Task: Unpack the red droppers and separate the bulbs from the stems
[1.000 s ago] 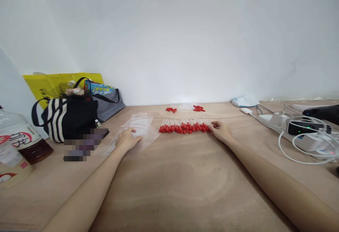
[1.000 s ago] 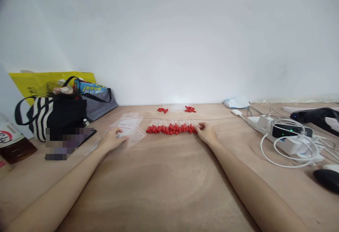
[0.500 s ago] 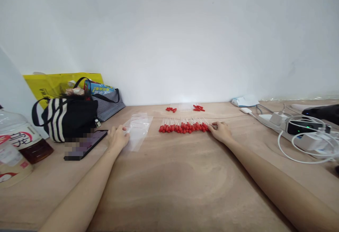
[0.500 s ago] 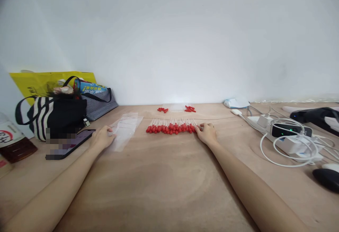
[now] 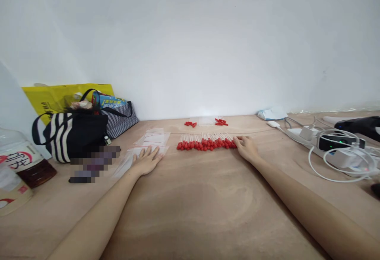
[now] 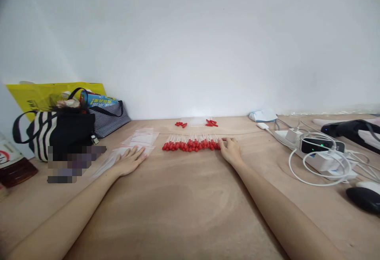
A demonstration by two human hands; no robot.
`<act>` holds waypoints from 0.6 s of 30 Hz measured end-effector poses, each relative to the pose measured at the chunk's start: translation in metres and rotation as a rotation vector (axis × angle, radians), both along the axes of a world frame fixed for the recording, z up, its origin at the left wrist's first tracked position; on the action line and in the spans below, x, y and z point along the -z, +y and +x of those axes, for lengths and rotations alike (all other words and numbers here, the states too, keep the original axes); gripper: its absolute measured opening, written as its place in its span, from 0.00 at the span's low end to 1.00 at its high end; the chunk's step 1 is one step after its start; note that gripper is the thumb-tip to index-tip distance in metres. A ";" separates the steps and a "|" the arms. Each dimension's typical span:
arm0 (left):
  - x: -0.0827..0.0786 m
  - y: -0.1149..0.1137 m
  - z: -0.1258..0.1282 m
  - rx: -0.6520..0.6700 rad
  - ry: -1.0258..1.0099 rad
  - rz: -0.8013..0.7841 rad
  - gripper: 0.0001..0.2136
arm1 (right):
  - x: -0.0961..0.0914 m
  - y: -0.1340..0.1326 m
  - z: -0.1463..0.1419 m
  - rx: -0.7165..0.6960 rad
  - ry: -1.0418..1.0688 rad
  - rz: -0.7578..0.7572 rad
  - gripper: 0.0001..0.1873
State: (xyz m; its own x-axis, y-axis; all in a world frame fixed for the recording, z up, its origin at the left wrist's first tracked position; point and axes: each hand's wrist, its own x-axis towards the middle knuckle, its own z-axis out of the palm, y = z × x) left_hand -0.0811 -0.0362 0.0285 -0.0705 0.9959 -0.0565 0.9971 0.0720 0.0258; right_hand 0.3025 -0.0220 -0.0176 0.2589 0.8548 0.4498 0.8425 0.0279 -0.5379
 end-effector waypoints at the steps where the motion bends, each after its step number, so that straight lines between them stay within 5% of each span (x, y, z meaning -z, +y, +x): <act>1: -0.002 -0.002 0.002 0.003 0.007 0.058 0.28 | -0.002 -0.003 -0.001 -0.021 0.017 0.059 0.21; 3: -0.007 -0.009 0.011 0.075 0.007 0.243 0.26 | -0.007 -0.015 -0.004 -0.105 0.054 0.216 0.20; 6: -0.011 -0.027 0.035 0.383 -0.102 0.423 0.25 | -0.016 -0.044 -0.013 -0.389 0.021 0.314 0.18; 11: -0.007 -0.055 0.071 0.887 -0.217 0.015 0.25 | -0.025 -0.083 -0.027 -0.910 -0.279 -0.013 0.26; 18: -0.005 -0.055 0.075 0.925 -0.210 -0.070 0.24 | -0.027 -0.082 -0.029 -0.936 -0.364 -0.216 0.30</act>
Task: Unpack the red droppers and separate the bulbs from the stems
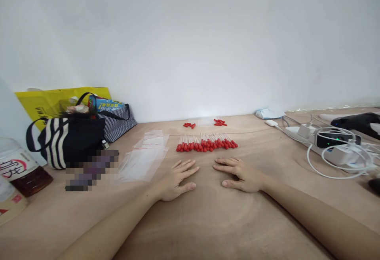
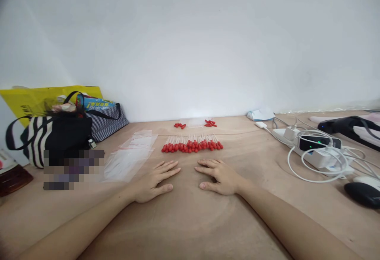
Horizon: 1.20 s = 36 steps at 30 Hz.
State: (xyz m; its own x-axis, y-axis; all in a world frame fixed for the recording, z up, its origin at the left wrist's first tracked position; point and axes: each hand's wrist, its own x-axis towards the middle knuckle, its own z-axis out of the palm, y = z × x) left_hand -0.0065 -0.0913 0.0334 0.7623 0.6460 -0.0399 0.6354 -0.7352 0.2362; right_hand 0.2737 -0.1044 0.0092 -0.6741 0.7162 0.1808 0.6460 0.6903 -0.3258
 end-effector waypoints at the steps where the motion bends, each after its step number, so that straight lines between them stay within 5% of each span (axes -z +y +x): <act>1: 0.000 0.000 0.000 0.004 -0.010 0.005 0.23 | 0.000 0.000 0.000 -0.001 0.006 0.005 0.30; 6: 0.005 0.000 0.000 -0.030 -0.155 0.107 0.20 | 0.007 0.002 -0.001 0.059 0.119 0.113 0.23; 10: 0.009 0.012 0.007 -0.051 -0.369 0.280 0.11 | 0.011 0.024 -0.006 0.364 0.242 0.365 0.13; 13: 0.011 0.025 0.018 -0.022 -0.453 0.359 0.08 | 0.010 0.047 -0.013 0.606 0.295 0.528 0.12; 17: 0.013 0.036 0.027 0.051 -0.481 0.372 0.07 | 0.010 0.069 -0.023 0.763 0.298 0.631 0.16; 30: 0.014 0.035 0.024 0.112 -0.486 0.393 0.08 | 0.004 0.063 -0.022 0.872 0.482 0.664 0.13; 36: 0.015 0.035 0.022 -0.164 -0.556 0.643 0.19 | 0.006 0.035 -0.023 0.449 0.485 0.456 0.13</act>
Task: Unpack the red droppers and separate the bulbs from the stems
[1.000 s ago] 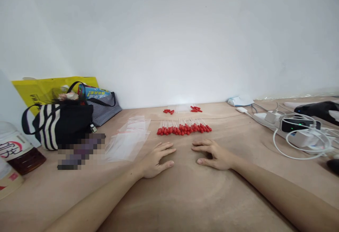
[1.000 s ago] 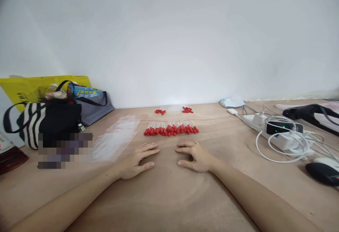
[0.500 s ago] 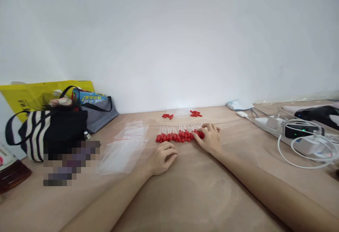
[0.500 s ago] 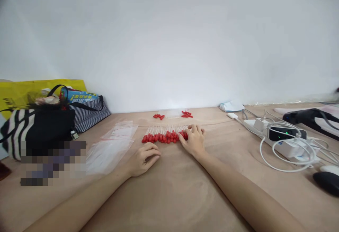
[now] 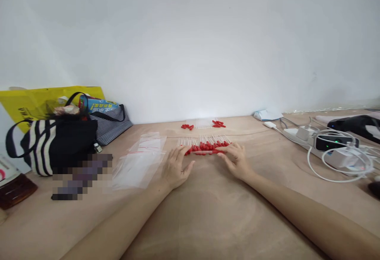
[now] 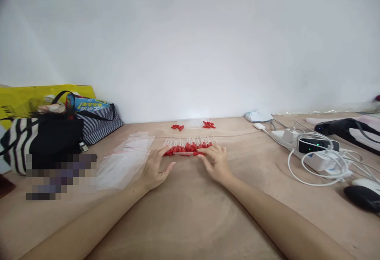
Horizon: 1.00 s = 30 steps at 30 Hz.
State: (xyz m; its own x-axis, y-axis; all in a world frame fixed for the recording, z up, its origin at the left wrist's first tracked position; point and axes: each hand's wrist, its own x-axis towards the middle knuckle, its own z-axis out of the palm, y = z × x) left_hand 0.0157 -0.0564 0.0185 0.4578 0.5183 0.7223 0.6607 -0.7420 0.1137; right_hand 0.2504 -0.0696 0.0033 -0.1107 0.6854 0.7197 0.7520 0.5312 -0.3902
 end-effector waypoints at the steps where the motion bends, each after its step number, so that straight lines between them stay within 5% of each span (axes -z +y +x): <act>1: 0.000 0.000 0.000 -0.003 0.015 -0.002 0.19 | 0.001 -0.003 -0.002 -0.057 -0.031 -0.017 0.12; 8: 0.003 0.001 0.008 0.109 0.181 -0.022 0.09 | 0.004 -0.003 -0.013 -0.220 -0.082 -0.074 0.11; 18: 0.015 0.007 0.017 0.136 0.178 0.014 0.09 | 0.001 -0.006 -0.019 -0.168 -0.267 0.017 0.14; 30: 0.008 0.002 0.021 0.054 0.302 0.107 0.11 | 0.003 -0.003 -0.025 -0.131 -0.375 0.172 0.11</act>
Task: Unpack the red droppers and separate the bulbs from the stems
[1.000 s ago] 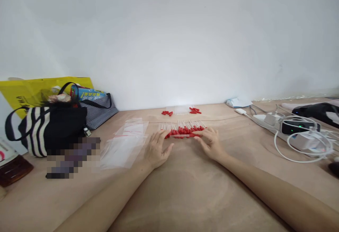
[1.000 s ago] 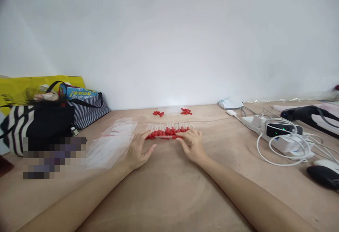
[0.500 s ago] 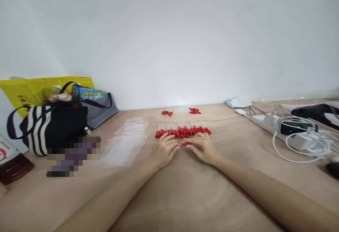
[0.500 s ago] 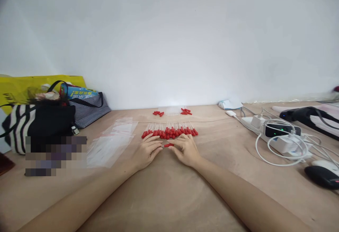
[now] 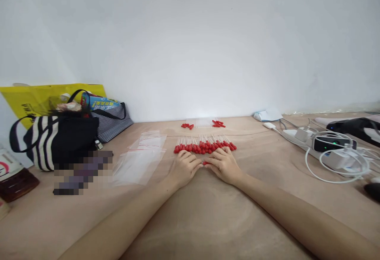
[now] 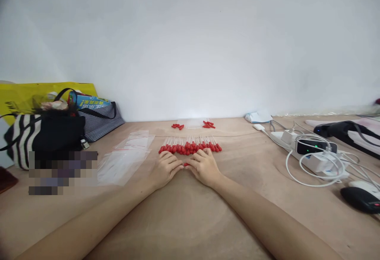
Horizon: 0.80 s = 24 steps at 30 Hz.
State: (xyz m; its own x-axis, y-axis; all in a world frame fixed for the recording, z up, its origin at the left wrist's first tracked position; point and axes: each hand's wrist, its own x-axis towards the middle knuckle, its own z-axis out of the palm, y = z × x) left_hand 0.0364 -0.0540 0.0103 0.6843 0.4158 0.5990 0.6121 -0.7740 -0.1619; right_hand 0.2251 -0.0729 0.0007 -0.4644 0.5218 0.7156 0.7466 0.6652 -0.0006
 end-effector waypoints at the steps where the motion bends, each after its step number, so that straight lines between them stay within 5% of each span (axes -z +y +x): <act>1: 0.000 0.000 0.000 0.006 0.003 0.003 0.11 | 0.000 0.000 0.000 0.003 -0.008 0.001 0.11; 19: 0.003 0.001 -0.002 0.036 -0.091 -0.104 0.09 | 0.000 0.001 0.001 0.003 -0.046 -0.034 0.08; 24: 0.002 0.003 -0.012 -0.066 -0.099 -0.206 0.10 | 0.002 0.000 0.014 0.056 -0.003 -0.086 0.11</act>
